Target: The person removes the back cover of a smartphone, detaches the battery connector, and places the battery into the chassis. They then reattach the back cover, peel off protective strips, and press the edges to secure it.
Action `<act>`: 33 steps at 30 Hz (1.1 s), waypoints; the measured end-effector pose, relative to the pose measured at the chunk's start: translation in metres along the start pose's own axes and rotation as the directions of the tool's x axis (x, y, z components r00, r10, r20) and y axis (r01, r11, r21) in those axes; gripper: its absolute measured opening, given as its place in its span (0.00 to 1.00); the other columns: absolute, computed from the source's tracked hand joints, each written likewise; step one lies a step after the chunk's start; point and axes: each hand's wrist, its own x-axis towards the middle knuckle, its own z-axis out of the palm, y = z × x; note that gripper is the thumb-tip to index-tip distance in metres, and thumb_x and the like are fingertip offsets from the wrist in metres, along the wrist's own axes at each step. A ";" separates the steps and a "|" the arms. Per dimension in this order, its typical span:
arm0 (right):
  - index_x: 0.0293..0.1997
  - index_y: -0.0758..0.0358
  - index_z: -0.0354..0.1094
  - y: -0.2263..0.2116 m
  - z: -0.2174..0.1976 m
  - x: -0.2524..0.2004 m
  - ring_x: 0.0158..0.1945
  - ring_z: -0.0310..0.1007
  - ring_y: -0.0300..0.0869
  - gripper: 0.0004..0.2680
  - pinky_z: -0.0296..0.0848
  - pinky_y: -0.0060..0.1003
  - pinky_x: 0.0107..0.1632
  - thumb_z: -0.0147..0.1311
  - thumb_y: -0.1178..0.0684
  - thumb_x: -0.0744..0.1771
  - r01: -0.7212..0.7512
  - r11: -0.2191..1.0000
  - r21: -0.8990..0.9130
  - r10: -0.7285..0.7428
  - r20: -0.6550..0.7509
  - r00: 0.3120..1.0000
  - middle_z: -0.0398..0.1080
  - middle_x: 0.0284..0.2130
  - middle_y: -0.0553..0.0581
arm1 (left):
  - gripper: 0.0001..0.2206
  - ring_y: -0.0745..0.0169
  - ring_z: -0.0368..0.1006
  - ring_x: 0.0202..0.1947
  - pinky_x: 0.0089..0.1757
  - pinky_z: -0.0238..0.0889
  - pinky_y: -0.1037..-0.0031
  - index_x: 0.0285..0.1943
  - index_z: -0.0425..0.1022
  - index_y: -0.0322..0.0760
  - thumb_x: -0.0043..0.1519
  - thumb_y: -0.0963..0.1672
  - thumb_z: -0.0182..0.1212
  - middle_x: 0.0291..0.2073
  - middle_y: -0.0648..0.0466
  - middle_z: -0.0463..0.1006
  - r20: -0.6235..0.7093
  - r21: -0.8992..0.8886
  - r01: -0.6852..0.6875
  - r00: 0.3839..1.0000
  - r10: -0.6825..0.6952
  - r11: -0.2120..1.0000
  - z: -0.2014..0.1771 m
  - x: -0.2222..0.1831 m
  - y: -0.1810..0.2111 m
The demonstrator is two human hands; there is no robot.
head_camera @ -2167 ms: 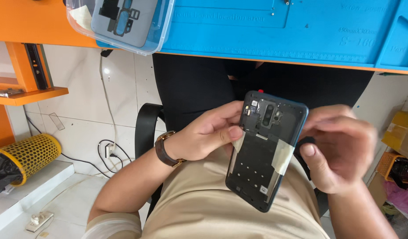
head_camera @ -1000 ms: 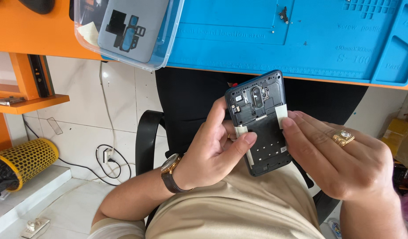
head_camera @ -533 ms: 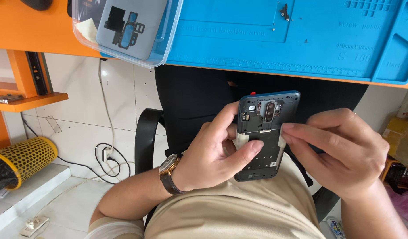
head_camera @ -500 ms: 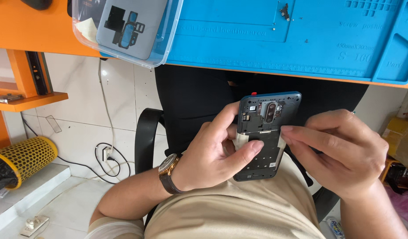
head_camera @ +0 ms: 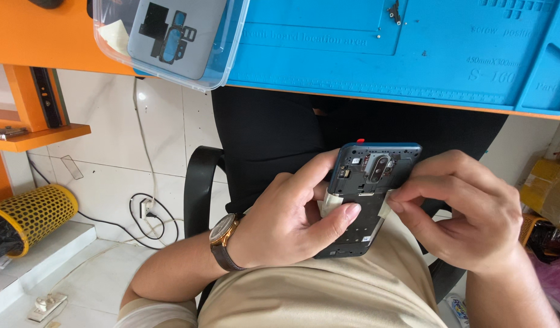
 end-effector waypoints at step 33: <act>0.46 0.61 0.79 0.012 0.001 -0.015 0.32 0.71 0.40 0.05 0.70 0.30 0.35 0.62 0.64 0.68 0.168 0.986 -0.019 -0.169 -0.025 0.985 0.65 0.43 0.67 | 0.28 0.80 0.60 0.25 0.27 0.54 0.83 0.79 0.61 0.34 0.70 0.45 0.61 0.28 0.64 0.70 0.065 -0.486 0.073 0.997 -0.047 0.871 -0.006 0.002 -0.010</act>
